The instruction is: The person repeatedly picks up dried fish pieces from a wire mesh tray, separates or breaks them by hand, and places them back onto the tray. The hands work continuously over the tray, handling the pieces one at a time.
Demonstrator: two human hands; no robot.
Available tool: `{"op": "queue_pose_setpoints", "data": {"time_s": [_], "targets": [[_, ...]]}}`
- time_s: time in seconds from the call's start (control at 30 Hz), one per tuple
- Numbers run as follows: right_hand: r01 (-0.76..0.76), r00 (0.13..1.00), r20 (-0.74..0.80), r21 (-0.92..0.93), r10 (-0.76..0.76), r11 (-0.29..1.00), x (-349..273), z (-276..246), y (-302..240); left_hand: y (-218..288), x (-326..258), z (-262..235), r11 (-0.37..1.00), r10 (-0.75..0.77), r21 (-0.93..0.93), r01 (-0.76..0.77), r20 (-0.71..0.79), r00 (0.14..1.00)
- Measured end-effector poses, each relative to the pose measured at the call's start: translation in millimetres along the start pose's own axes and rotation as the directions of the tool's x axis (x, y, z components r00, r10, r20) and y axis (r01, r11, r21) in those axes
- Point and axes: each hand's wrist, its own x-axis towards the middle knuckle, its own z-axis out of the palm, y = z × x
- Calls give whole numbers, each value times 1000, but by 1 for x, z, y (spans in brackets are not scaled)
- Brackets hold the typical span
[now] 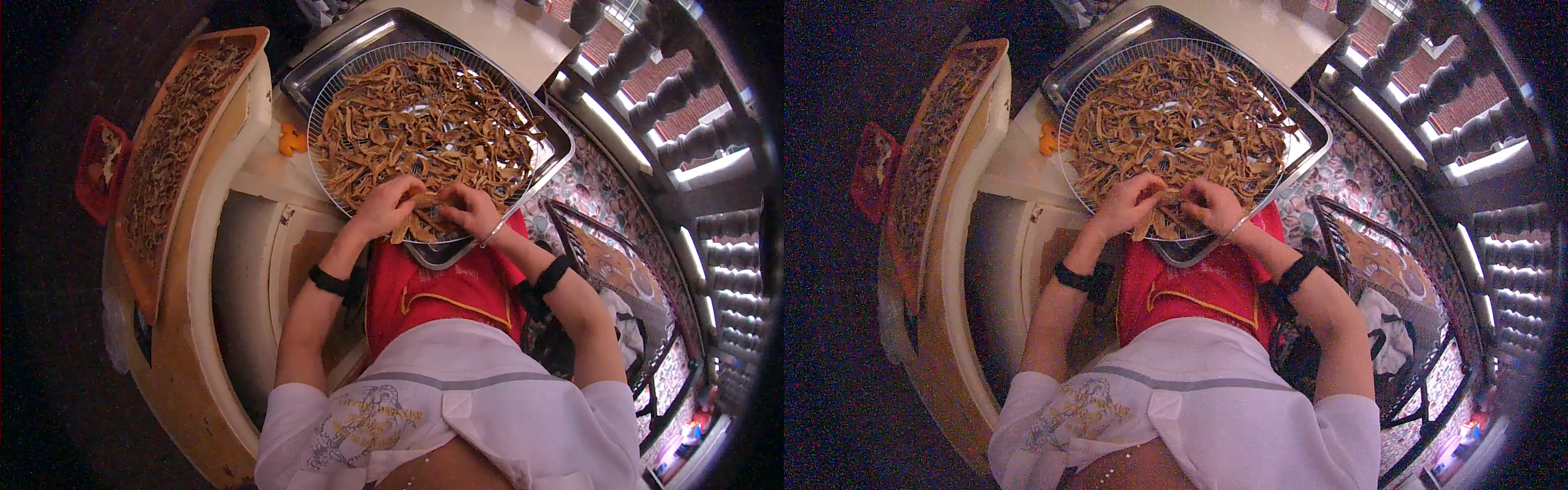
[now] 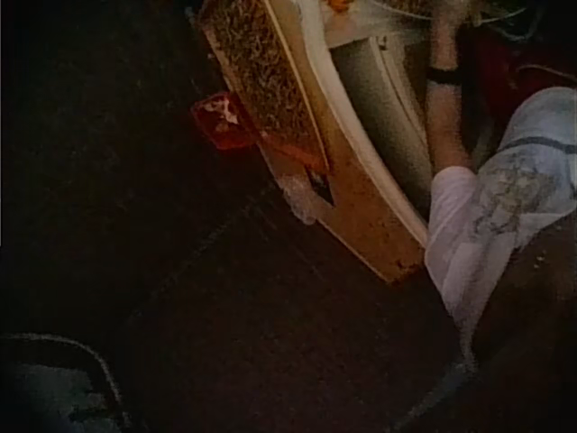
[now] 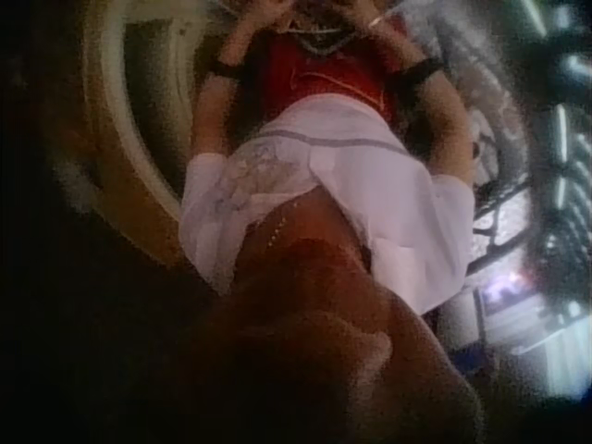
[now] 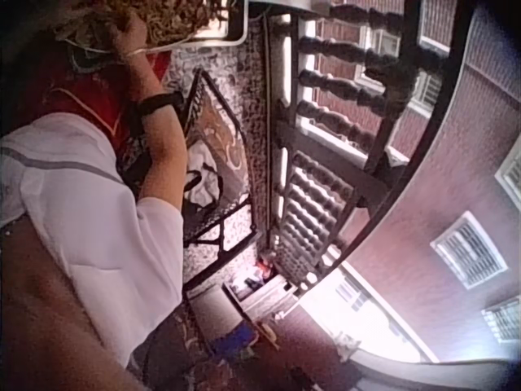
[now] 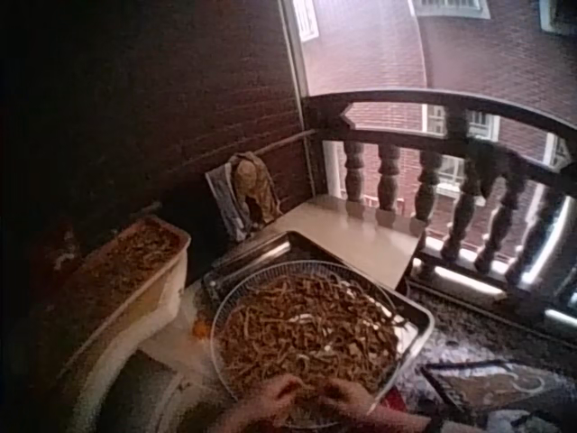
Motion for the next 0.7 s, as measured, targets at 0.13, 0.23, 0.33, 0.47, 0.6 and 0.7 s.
{"op": "queue_pose_setpoints", "data": {"time_s": [0.13,0.23,0.33,0.47,0.6,0.7], "targets": [[37,998,-55,-97,-43,995,0,2,-1,-5,0,4,998,49,-37,-50,-20,999],[50,995,-76,-88,-57,995,0,2,1,-5,1,4,997,64,-44,-65,-37,997],[41,997,-58,-83,-46,996,1,1,2,-5,0,4,993,114,-24,-116,-63,992],[13,999,-49,-67,-16,998,1,3,5,-6,-1,5,985,170,-9,-172,-107,980],[125,987,-67,-234,-144,964,1,5,7,-13,1,5,993,105,62,-97,-142,984],[86,995,-32,-271,-98,959,1,5,1,-12,1,4,982,152,141,-127,-179,972]]}}
